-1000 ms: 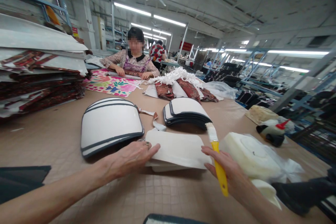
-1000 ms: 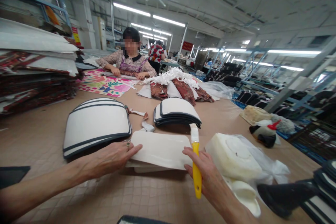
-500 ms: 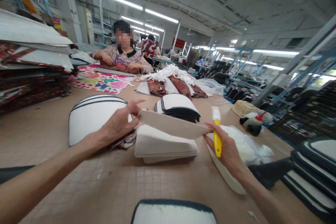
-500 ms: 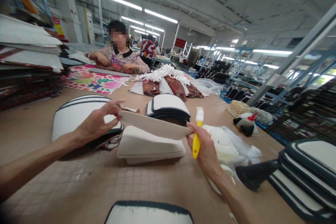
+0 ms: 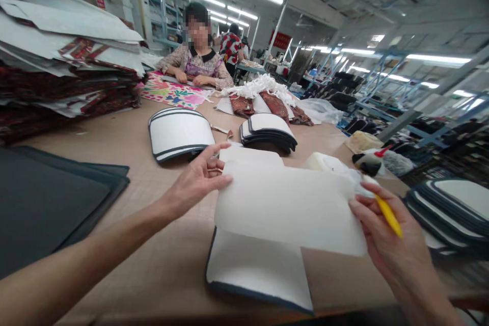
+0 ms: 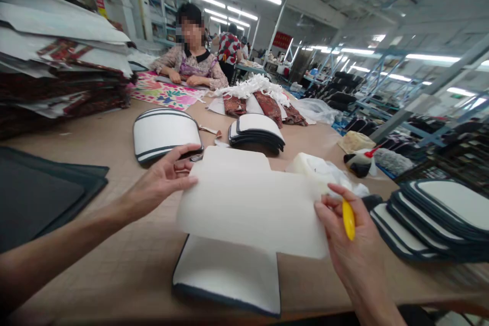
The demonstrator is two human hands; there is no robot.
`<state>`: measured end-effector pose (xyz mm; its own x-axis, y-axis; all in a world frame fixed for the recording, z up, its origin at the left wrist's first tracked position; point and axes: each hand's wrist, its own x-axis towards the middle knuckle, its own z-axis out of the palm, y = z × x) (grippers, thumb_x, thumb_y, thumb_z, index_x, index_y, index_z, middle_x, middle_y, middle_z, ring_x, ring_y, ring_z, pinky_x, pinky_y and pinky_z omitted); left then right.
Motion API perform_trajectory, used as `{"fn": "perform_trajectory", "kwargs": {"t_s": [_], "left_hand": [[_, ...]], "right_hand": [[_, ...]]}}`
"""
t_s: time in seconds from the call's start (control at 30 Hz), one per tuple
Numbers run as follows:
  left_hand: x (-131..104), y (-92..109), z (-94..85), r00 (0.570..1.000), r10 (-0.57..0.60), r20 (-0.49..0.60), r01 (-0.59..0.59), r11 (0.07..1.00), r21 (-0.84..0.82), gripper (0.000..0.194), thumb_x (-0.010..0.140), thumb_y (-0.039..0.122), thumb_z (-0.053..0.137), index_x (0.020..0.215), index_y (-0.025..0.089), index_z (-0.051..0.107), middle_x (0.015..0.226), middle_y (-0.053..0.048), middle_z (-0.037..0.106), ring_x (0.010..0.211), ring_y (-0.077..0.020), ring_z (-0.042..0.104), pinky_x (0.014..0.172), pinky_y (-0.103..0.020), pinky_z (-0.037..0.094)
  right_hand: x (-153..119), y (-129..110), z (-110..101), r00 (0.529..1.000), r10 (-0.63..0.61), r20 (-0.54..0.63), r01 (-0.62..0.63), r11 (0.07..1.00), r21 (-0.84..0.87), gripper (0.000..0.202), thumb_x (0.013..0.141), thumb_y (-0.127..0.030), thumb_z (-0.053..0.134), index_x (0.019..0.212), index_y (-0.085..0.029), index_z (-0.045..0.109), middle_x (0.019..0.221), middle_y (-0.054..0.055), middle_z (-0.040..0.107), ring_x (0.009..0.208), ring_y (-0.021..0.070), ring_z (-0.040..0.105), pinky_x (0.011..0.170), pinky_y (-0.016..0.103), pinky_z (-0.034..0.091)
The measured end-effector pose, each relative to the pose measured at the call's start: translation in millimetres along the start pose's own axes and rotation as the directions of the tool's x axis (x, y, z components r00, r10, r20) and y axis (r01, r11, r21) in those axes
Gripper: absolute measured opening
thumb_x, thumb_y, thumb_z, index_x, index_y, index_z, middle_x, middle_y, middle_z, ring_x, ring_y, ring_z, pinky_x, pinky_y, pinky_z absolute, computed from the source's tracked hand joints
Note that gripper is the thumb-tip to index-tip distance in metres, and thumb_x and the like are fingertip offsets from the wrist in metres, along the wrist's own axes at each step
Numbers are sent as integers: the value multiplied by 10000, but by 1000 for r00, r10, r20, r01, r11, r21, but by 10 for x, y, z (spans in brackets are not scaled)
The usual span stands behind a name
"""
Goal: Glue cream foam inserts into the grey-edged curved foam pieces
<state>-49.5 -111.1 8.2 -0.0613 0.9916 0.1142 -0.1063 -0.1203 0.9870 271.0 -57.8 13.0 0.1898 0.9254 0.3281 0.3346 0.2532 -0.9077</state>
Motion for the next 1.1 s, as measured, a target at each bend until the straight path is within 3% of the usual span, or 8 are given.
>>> {"fn": "perform_trajectory", "kwargs": {"t_s": [0.13,0.2,0.3,0.43,0.53,0.67,0.9,1.1], "left_hand": [[-406,-273,2,990,-143,-4,143,989,35,359,687,299,677,1018,179,608,891,-12,612,792,-164,585,716,-292,465],[-536,-378,-27,978,-209,-21,210,978,21,288,694,335,669,920,157,650,911,-33,644,838,-192,590,764,-323,462],[-645,-515,-90,957,-288,25,289,954,-80,414,679,335,685,1048,156,630,936,-50,671,864,-204,601,804,-344,455],[-670,-687,-131,958,-267,101,273,961,-49,420,634,298,696,1028,158,654,967,-55,667,878,-202,591,811,-338,452],[-656,-784,-97,963,-252,94,253,967,-3,320,607,258,684,902,134,685,943,-57,654,827,-186,582,768,-314,458],[-670,-824,-20,960,-260,100,257,966,36,391,565,163,663,953,108,668,961,-58,614,712,-144,564,655,-272,466],[-767,-894,58,972,-222,80,205,962,179,464,570,40,619,1027,111,648,951,-42,567,694,-125,529,588,-223,445],[-793,-1021,66,978,-184,101,152,952,264,457,577,-3,605,1001,158,669,960,-27,566,722,-122,531,623,-205,451]], "right_hand": [[-345,192,-34,962,272,10,-272,961,51,551,577,-413,737,1065,-217,571,782,3,611,660,145,585,583,237,475],[-488,275,-29,952,306,19,-306,952,11,562,581,-430,730,1068,-211,556,765,-3,611,643,147,585,567,233,474],[-666,405,-40,950,308,59,-305,950,-62,542,624,-456,701,1074,-210,529,777,-5,609,647,147,587,565,227,475],[-797,604,-122,944,322,77,-303,934,-191,525,655,-492,671,1070,-208,519,807,5,630,676,152,593,574,222,476],[-796,754,-223,921,383,75,-358,905,-229,590,610,-516,695,1082,-212,514,793,13,655,678,168,602,572,237,484],[-717,869,-356,900,429,76,-400,883,-245,649,554,-518,728,1086,-212,517,756,23,671,698,224,635,570,293,504],[-618,751,-412,903,421,86,-379,874,-306,641,555,-505,738,1093,-225,532,801,41,673,761,254,637,532,285,489],[-544,703,-412,931,352,99,-279,858,-432,641,582,-540,695,1107,-211,533,854,46,668,829,258,616,634,313,487]]}}
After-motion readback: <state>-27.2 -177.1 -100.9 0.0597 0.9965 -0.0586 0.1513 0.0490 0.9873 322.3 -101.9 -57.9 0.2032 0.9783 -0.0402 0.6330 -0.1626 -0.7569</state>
